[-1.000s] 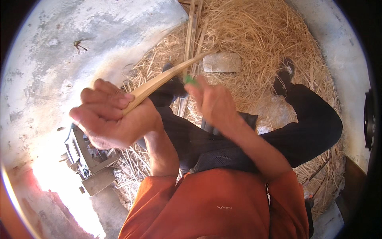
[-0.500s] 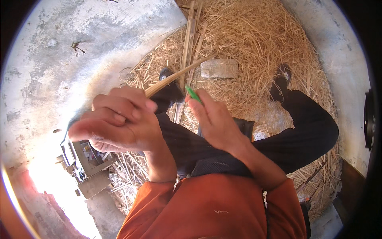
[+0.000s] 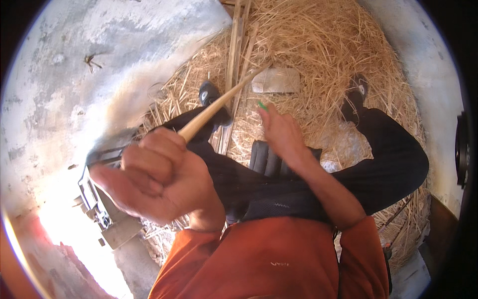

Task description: The person whittles a thin wooden stick with a knife, shaving off layers while sitting in an area covered in straw.

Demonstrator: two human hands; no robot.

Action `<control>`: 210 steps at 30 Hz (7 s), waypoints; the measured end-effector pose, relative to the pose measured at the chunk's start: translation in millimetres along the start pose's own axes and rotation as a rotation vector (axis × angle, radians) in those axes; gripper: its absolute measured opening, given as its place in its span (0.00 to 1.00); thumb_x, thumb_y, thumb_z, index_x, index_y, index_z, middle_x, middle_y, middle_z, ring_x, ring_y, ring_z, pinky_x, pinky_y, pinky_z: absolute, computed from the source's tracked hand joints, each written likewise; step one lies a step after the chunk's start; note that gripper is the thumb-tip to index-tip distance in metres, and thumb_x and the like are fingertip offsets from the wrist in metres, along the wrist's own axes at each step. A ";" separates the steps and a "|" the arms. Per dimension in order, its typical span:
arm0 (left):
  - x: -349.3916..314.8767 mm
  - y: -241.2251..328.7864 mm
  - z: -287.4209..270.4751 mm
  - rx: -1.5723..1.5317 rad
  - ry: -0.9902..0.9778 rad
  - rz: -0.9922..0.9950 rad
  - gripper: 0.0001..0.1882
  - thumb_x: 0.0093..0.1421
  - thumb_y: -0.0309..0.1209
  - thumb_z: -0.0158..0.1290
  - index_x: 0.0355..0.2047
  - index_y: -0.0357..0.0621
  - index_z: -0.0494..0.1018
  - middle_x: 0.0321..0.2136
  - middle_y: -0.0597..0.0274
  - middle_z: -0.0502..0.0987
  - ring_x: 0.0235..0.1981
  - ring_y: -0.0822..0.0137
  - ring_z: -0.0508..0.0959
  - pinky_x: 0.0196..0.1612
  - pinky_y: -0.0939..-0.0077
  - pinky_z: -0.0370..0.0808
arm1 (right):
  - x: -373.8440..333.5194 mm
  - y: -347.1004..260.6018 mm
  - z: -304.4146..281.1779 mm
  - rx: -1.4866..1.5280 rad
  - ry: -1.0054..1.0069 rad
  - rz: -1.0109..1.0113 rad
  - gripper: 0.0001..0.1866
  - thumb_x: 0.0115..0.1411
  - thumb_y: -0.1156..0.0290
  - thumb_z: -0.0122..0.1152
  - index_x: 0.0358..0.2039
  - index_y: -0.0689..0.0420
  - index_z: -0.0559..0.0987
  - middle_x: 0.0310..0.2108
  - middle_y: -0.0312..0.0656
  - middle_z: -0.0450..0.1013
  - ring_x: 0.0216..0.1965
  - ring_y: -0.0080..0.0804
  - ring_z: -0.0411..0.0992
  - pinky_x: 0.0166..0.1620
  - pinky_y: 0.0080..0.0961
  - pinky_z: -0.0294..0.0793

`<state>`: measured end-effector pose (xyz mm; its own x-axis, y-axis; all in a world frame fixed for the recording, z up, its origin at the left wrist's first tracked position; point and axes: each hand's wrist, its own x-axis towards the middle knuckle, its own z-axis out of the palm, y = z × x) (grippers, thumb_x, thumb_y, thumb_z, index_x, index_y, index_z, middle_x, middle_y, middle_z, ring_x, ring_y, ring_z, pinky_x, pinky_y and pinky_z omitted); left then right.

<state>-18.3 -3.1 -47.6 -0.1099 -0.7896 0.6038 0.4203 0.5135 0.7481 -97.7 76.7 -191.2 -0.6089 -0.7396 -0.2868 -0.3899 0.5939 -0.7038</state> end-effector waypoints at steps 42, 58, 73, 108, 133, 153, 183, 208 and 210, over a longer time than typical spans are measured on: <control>7.6 -9.6 -22.4 -0.115 0.029 0.016 0.24 0.65 0.34 0.34 0.12 0.55 0.42 0.07 0.72 0.44 0.09 0.77 0.43 0.14 0.79 0.45 | -16.4 -29.9 -20.4 0.583 -0.071 -0.336 0.17 0.65 0.58 0.43 0.31 0.60 0.71 0.19 0.56 0.69 0.24 0.56 0.70 0.27 0.45 0.66; 1.7 -13.4 -6.0 0.109 0.187 0.070 0.26 0.69 0.42 0.31 0.12 0.55 0.42 0.08 0.72 0.44 0.10 0.76 0.46 0.14 0.81 0.51 | 0.8 -12.2 10.4 0.171 0.107 -0.169 0.18 0.65 0.59 0.42 0.28 0.62 0.69 0.13 0.57 0.67 0.18 0.58 0.68 0.22 0.47 0.66; -6.2 -11.2 0.0 0.082 0.205 0.045 0.26 0.68 0.46 0.30 0.13 0.53 0.43 0.06 0.71 0.45 0.07 0.77 0.42 0.10 0.81 0.44 | 52.7 57.0 41.8 0.067 0.080 -0.058 0.20 0.65 0.60 0.38 0.34 0.63 0.75 0.22 0.60 0.71 0.27 0.61 0.70 0.33 0.49 0.69; 0.8 -12.9 -37.7 -0.249 -0.553 0.086 0.15 0.59 0.27 0.37 0.15 0.45 0.54 0.05 0.66 0.59 0.03 0.73 0.57 0.07 0.78 0.60 | 29.8 38.7 29.8 0.091 0.199 -0.144 0.21 0.65 0.57 0.42 0.28 0.63 0.72 0.14 0.56 0.67 0.18 0.55 0.69 0.23 0.45 0.67; 10.2 -13.8 -41.0 -0.219 -0.534 0.075 0.13 0.54 0.24 0.38 0.14 0.45 0.51 0.03 0.67 0.57 0.02 0.74 0.56 0.06 0.79 0.58 | -18.9 -18.3 10.4 0.308 0.129 -0.387 0.16 0.63 0.58 0.48 0.24 0.58 0.68 0.09 0.50 0.65 0.14 0.52 0.68 0.18 0.43 0.66; 12.2 -22.0 -38.8 -0.422 -0.644 0.093 0.13 0.53 0.22 0.37 0.12 0.44 0.53 0.03 0.66 0.55 0.03 0.73 0.54 0.07 0.77 0.52 | -23.8 -28.8 4.5 0.165 0.306 -0.547 0.19 0.63 0.56 0.48 0.25 0.60 0.71 0.09 0.52 0.66 0.13 0.54 0.68 0.18 0.44 0.67; 34.2 79.8 5.9 -0.310 -0.571 -0.030 0.15 0.65 0.37 0.30 0.24 0.49 0.61 0.08 0.72 0.45 0.07 0.76 0.42 0.12 0.76 0.42 | -87.8 -56.5 -56.0 0.296 0.172 -0.345 0.12 0.63 0.62 0.48 0.31 0.59 0.66 0.12 0.51 0.67 0.16 0.52 0.69 0.18 0.43 0.66; 43.7 72.7 39.5 -0.296 -0.388 -0.030 0.22 0.66 0.33 0.32 0.13 0.51 0.51 0.05 0.70 0.47 0.07 0.78 0.41 0.11 0.78 0.43 | -94.1 3.6 -94.1 0.869 0.002 0.094 0.17 0.65 0.61 0.41 0.28 0.62 0.69 0.14 0.54 0.65 0.14 0.49 0.65 0.20 0.35 0.63; 44.1 73.3 35.6 -0.305 -0.429 -0.035 0.22 0.67 0.34 0.32 0.13 0.52 0.51 0.05 0.70 0.47 0.07 0.77 0.41 0.11 0.78 0.43 | -95.2 -11.9 -91.3 0.673 0.134 -0.214 0.17 0.65 0.62 0.41 0.28 0.61 0.69 0.13 0.53 0.66 0.14 0.50 0.66 0.19 0.38 0.63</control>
<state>-24.3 11.6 43.6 -0.4605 -0.5632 0.6862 0.6459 0.3177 0.6942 -98.1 169.0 -96.2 -0.6632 -0.7471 -0.0461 -0.0261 0.0846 -0.9961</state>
